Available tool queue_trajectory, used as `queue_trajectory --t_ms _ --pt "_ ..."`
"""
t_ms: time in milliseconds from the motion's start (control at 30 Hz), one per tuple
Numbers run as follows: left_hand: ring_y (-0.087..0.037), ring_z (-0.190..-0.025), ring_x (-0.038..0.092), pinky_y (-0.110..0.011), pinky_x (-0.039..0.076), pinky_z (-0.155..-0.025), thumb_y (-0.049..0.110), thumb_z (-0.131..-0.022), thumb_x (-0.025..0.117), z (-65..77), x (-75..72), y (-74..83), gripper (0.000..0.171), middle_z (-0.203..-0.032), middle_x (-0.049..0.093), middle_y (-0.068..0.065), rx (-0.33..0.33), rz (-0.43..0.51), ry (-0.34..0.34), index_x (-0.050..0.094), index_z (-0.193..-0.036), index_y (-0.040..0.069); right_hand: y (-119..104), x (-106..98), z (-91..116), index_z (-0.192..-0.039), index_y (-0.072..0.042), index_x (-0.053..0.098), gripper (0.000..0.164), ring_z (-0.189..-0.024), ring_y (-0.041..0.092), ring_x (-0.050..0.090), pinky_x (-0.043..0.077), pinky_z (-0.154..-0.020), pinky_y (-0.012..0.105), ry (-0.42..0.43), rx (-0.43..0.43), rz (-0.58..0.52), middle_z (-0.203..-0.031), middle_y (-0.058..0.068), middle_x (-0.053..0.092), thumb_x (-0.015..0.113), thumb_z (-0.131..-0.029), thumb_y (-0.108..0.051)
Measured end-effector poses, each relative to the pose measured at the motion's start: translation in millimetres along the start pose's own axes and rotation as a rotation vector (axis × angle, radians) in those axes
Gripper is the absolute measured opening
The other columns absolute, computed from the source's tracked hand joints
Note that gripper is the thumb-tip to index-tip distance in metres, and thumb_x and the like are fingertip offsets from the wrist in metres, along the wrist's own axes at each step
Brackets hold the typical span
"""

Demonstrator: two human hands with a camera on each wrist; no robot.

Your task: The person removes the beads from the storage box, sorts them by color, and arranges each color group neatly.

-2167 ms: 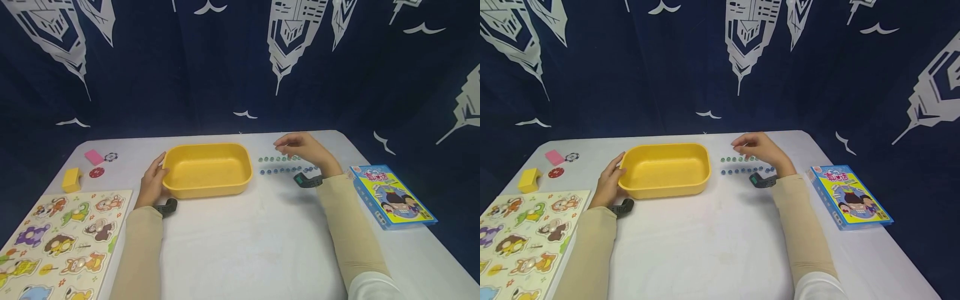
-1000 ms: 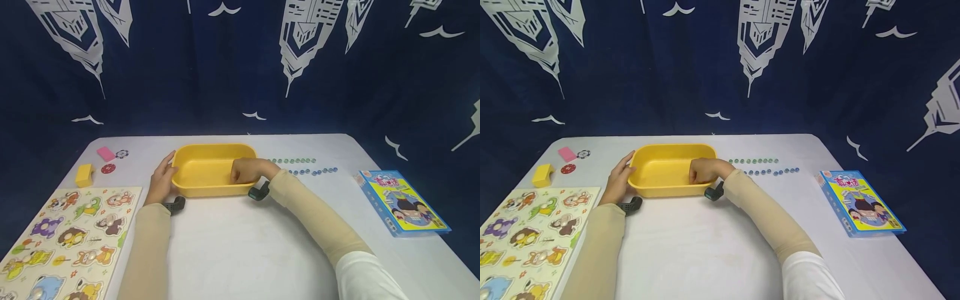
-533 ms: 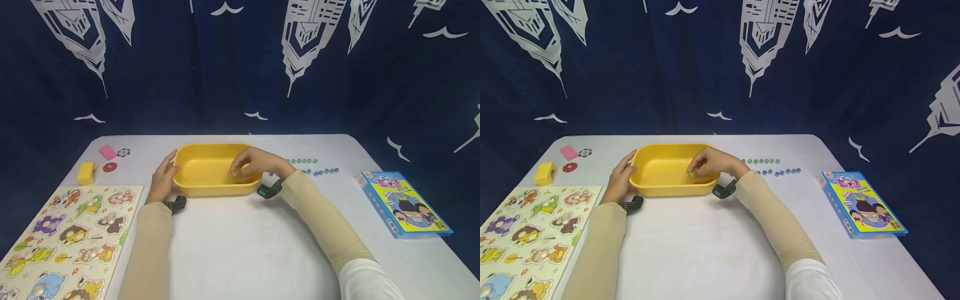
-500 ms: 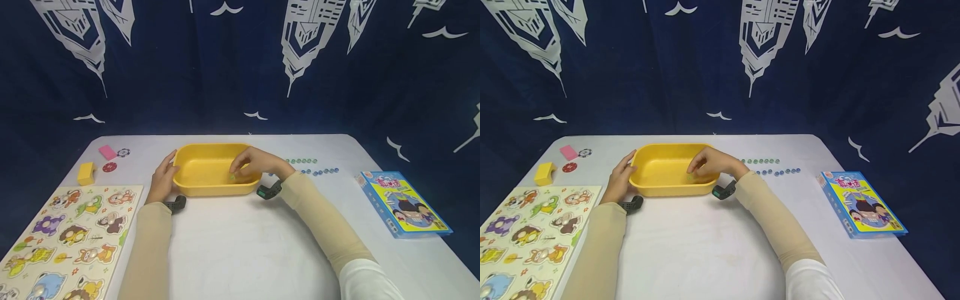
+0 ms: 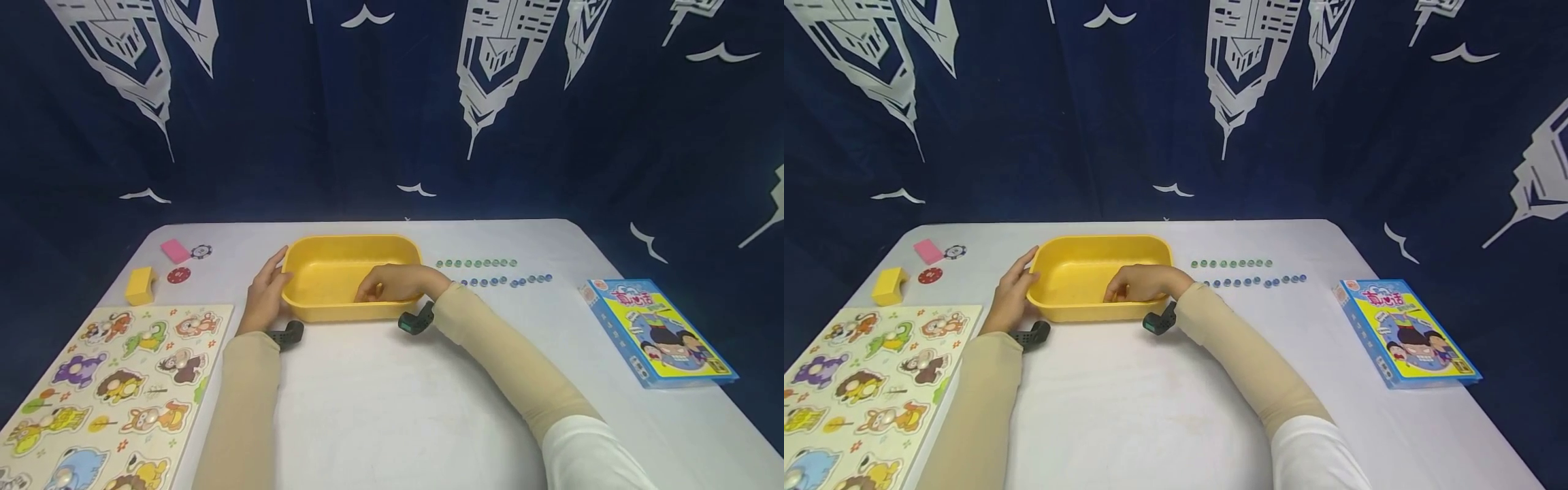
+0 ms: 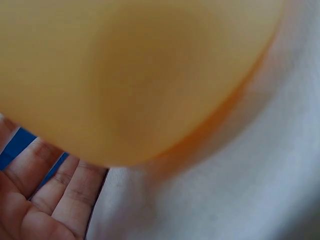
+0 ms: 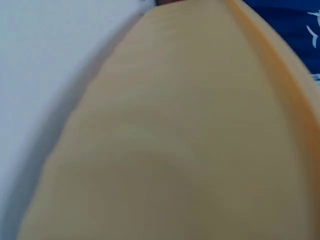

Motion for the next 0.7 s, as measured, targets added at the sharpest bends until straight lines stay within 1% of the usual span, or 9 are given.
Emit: queue_trajectory --t_ms 100,200,300,400,533,600,700 --pt "-0.035 -0.136 0.046 -0.052 0.026 -0.118 0.025 -0.100 0.040 -0.1 -0.4 -0.6 0.059 -0.151 0.046 -0.016 -0.005 0.006 0.003 0.029 -0.158 0.032 -2.5 3.2 -8.0 -0.102 -0.016 0.076 0.027 -0.093 0.012 0.057 0.048 -0.089 0.029 0.022 0.048 0.046 -0.096 -0.007 0.069 0.058 -0.091 0.001" --pt "-0.035 -0.136 0.046 -0.052 0.027 -0.118 0.025 -0.100 0.041 -0.3 -0.7 -0.6 0.059 -0.151 0.046 -0.016 -0.007 0.010 0.004 0.029 -0.158 0.032 -1.1 4.7 -11.4 -0.093 -0.017 0.074 0.019 -0.092 0.014 0.057 0.048 -0.087 0.030 0.062 0.125 0.060 -0.094 -0.006 0.069 0.062 -0.088 -0.003" --pt "-0.034 -0.136 0.046 -0.052 0.026 -0.118 0.025 -0.100 0.041 -1.1 0.8 0.0 0.059 -0.151 0.046 -0.016 -0.002 0.010 0.000 0.029 -0.157 0.032 3.9 4.4 -8.8 -0.089 -0.017 0.071 0.015 -0.090 0.016 0.056 0.047 -0.084 0.030 0.087 0.190 0.061 -0.091 -0.004 0.067 0.064 -0.086 -0.004" --pt "-0.034 -0.137 0.046 -0.051 0.026 -0.118 0.026 -0.100 0.041 -1.9 1.4 0.6 0.059 -0.151 0.046 -0.015 0.005 0.008 -0.002 0.029 -0.157 0.033 7.4 2.0 -4.4 -0.089 -0.016 0.070 0.013 -0.089 0.017 0.056 0.048 -0.083 0.030 0.109 0.203 0.059 -0.090 -0.003 0.066 0.066 -0.085 -0.005" --pt "-0.034 -0.137 0.046 -0.052 0.026 -0.118 0.026 -0.100 0.041 -2.4 1.1 0.8 0.059 -0.152 0.045 -0.015 0.006 0.002 -0.004 0.029 -0.157 0.033 7.2 -4.1 2.8 -0.090 -0.013 0.071 0.012 -0.089 0.018 0.057 0.049 -0.082 0.029 0.156 0.155 0.019 -0.092 -0.001 0.066 0.068 -0.084 -0.004" --pt "-0.034 -0.137 0.045 -0.052 0.025 -0.118 0.026 -0.100 0.041 -2.0 0.6 0.4 0.059 -0.152 0.045 -0.015 0.003 0.000 -0.004 0.029 -0.157 0.033 5.8 -8.7 8.0 -0.092 -0.011 0.071 0.013 -0.089 0.019 0.059 0.051 -0.082 0.029 0.181 0.100 -0.005 -0.093 -0.001 0.067 0.066 -0.084 -0.002" --pt "-0.035 -0.137 0.045 -0.052 0.025 -0.118 0.026 -0.100 0.041 -0.5 -0.4 -0.3 0.060 -0.152 0.045 -0.015 0.001 0.000 -0.003 0.029 -0.158 0.032 3.7 -15.1 18.2 -0.097 -0.005 0.072 0.017 -0.089 0.019 0.062 0.054 -0.084 0.029 0.228 -0.010 -0.061 -0.096 0.001 0.068 0.061 -0.085 0.001"
Point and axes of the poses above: each hand's wrist, its own z-axis away from the middle knuckle, its own x-axis out of the palm, y = z × x, the point moved 1 cm from there along -z, towards the middle knuckle
